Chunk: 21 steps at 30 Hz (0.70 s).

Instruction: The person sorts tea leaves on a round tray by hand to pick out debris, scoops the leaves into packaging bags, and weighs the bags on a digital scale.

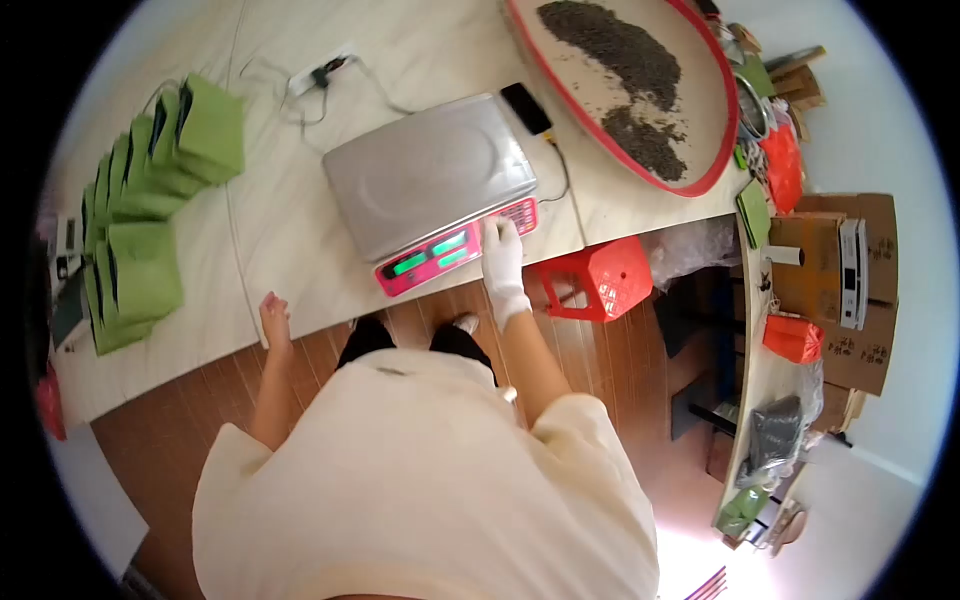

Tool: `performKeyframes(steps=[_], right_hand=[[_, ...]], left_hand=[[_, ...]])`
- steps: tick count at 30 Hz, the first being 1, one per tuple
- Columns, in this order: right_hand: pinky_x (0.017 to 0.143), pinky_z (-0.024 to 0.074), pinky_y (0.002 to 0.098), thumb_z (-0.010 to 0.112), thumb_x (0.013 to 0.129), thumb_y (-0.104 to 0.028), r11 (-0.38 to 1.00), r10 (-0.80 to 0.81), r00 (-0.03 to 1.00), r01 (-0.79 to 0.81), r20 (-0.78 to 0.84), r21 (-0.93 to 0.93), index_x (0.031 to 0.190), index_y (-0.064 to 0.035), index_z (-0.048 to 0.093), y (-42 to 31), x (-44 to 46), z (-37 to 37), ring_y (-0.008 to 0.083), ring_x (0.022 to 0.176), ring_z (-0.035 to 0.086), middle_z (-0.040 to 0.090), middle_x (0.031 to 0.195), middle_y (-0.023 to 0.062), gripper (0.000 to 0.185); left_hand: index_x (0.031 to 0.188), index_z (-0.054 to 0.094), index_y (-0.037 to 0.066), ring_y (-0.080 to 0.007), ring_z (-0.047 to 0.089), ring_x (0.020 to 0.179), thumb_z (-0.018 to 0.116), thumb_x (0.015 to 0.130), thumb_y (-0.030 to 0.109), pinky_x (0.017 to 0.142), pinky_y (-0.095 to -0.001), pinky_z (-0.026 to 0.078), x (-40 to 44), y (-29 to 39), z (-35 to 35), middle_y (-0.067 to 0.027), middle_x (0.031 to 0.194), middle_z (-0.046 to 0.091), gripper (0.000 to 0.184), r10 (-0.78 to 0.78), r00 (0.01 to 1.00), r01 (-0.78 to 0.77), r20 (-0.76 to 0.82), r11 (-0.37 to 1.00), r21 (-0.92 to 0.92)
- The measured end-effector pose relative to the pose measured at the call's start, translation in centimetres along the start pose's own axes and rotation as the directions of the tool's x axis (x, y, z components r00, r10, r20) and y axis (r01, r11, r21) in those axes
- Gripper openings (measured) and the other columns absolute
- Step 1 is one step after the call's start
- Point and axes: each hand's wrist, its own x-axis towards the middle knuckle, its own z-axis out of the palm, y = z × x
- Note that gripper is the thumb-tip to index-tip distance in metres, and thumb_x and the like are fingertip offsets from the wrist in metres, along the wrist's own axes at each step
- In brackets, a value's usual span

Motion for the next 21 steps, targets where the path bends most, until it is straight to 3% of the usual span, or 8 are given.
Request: performKeyframes(steps=[2,3,7,10,15,17,21], right_hand=[[0.058,0.0382,0.0240,0.057,0.096,-0.023,0.996,0.074,0.997,-0.076,0.034,0.036,0.085,-0.0026,0.058,1.3,0.6,-5.5,0.0087,0.061,0.045,0.052,0.070,-0.0011,0.023],[0.056,0.0377,0.0235,0.057,0.096,-0.026,0.975,0.128,0.991,-0.117,-0.046,0.191,0.084,-0.0050,0.058,2.8,0.8,-7.2,0.0082,0.059,0.045,0.052,0.068,-0.0009,0.024],[0.053,0.0404,0.0224,0.059,0.096,-0.026,0.944,0.240,0.962,-0.201,-0.127,0.260,0.091,-0.0045,0.056,4.3,1.1,-14.7,0.0060,0.060,0.047,0.053,0.071,-0.0017,0.022],[0.053,0.0420,0.0222,0.058,0.096,-0.024,0.949,0.241,0.948,-0.186,-0.208,0.254,0.093,-0.0044,0.058,4.5,3.5,-18.4,0.0054,0.060,0.048,0.055,0.074,-0.0009,0.020],[0.058,0.0441,0.0249,0.058,0.094,-0.025,0.983,0.091,0.960,-0.044,-0.267,0.178,0.091,-0.0030,0.059,1.3,11.9,-22.9,0.0101,0.065,0.052,0.057,0.075,0.0015,0.022],[0.061,0.0453,0.0241,0.060,0.094,-0.026,0.983,0.009,0.942,0.052,-0.335,0.174,0.095,-0.0028,0.059,-1.1,15.9,-23.7,0.0099,0.066,0.053,0.059,0.078,0.0019,0.024],[0.062,0.0472,0.0238,0.065,0.092,-0.025,0.983,-0.012,0.925,0.080,-0.381,0.164,0.106,-0.0037,0.061,-3.5,26.2,-26.1,0.0097,0.067,0.054,0.060,0.082,0.0033,0.026]], left_hand=[[0.134,0.048,0.006,-0.0209,0.052,0.114,0.054,0.092,0.012,0.094,-0.0306,0.041,-2.8,-0.1,4.4,-0.0108,0.130,0.052,0.043,0.143,0.989,-0.144,0.041,0.989,0.023],[0.132,0.049,0.005,-0.0197,0.053,0.110,0.052,0.093,0.010,0.093,-0.0298,0.042,-3.9,-0.4,6.7,-0.0101,0.128,0.053,0.040,0.237,0.968,-0.241,0.080,0.969,0.047],[0.127,0.051,0.004,-0.0158,0.056,0.099,0.049,0.095,0.005,0.089,-0.0285,0.044,-13.9,4.9,14.9,-0.0089,0.121,0.056,0.032,0.330,0.923,-0.345,0.197,0.938,0.045],[0.122,0.053,0.001,-0.0120,0.056,0.088,0.047,0.096,-0.001,0.082,-0.0265,0.048,-16.8,5.4,18.8,-0.0081,0.111,0.056,0.026,0.495,0.808,-0.500,0.319,0.863,-0.072],[0.116,0.055,0.001,-0.0122,0.056,0.083,0.047,0.096,-0.001,0.075,-0.0256,0.049,-17.8,7.2,23.1,-0.0070,0.107,0.057,0.021,0.483,0.730,-0.508,0.483,0.857,-0.088],[0.112,0.057,0.001,-0.0118,0.057,0.081,0.048,0.095,-0.001,0.073,-0.0254,0.049,-16.7,8.5,25.4,-0.0069,0.106,0.058,0.019,0.562,0.672,-0.608,0.483,0.791,-0.074],[0.111,0.058,0.001,-0.0107,0.056,0.076,0.047,0.097,0.002,0.071,-0.0245,0.049,-14.7,11.9,31.0,-0.0065,0.099,0.059,0.018,0.488,0.714,-0.498,0.502,0.858,-0.124]])
